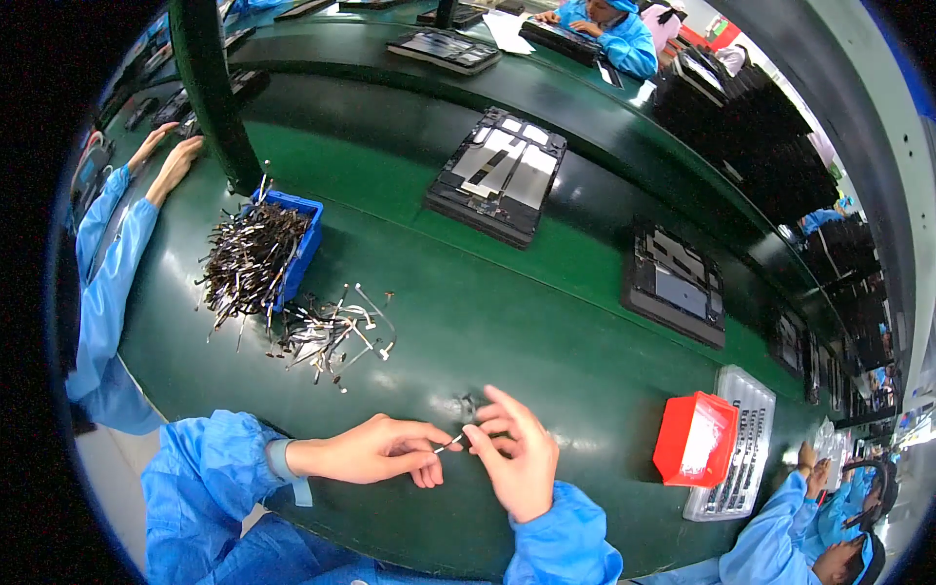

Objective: The person installs ribbon cables by hand, connecting electronic components within tablet frames on an assembly line.

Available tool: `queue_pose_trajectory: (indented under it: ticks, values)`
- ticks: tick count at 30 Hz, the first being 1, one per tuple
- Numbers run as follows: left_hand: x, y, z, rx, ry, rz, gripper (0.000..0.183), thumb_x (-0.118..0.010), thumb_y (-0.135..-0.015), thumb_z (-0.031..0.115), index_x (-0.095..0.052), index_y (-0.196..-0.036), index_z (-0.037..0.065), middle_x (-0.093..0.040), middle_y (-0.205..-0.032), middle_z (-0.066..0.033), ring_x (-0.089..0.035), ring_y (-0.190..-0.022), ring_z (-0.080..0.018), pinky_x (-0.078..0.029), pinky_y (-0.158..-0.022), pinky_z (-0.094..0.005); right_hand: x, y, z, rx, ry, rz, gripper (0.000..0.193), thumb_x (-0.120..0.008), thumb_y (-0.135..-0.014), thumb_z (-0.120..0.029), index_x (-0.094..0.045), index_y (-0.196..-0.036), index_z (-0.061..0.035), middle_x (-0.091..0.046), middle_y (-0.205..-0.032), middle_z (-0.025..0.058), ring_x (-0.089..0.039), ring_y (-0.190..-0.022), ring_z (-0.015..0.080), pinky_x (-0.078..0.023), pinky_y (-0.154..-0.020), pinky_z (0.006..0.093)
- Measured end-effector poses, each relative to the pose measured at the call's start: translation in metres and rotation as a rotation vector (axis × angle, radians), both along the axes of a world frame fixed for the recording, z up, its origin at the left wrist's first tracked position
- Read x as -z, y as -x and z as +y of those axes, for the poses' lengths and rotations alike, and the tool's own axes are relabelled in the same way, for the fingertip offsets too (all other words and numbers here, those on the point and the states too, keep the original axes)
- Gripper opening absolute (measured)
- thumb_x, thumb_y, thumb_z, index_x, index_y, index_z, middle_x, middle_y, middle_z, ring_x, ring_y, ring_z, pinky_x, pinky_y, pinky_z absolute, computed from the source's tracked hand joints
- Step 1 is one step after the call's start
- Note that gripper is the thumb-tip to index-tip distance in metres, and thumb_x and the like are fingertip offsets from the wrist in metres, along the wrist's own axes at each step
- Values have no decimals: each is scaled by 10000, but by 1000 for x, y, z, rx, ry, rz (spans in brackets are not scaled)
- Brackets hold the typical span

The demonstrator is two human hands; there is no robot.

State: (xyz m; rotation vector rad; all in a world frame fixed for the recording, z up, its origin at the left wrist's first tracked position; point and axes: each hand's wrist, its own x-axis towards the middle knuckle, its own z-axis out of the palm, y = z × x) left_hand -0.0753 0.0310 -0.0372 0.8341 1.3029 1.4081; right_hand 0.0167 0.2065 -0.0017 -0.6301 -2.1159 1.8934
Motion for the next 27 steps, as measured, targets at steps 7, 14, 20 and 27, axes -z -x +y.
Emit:
queue_pose_trajectory:
  ticks: [7, 14, 20, 27]
  values:
    - [1, 0, -3, -63, -78, -21, 307, -464, -996, 70, -496, -1288, -19, -691, -973, -138, -687, -892, -179, -572, -811, -318, -2, -9, -13, -172, -612, 163, 194, -761, -762, -10, -723, -952, 10, -703, -968, 131, -693, -869, 206, -563, -770, 295]
    - [2, -6, -1, -39, -158, 73, 352, -432, -976, 42, -447, -1326, 12, -687, -979, -127, -693, -899, -211, -571, -828, -330, 1, -14, -7, -56, -768, 187, 124, -722, -774, 14, -712, -897, 21, -715, -887, 153, -711, -822, 264, -561, -765, 325]
    - [3, -11, 8, -96, -147, -111, 266, -489, -993, 98, -528, -1225, -26, -688, -1024, -146, -685, -944, -183, -563, -847, -317, -1, -22, -14, -150, -1103, 309, 156, -710, -762, 47, -686, -912, 8, -702, -875, 162, -690, -777, 310, -554, -701, 341]
    - [5, -6, -8, -212, -117, 170, 197, -567, -954, 132, -616, -1078, -13, -719, -917, -114, -712, -842, -209, -556, -731, -313, 6, -7, -19, -318, -643, 253, 180, -720, -779, 33, -708, -959, 31, -707, -976, 180, -711, -871, 272, -580, -753, 327]
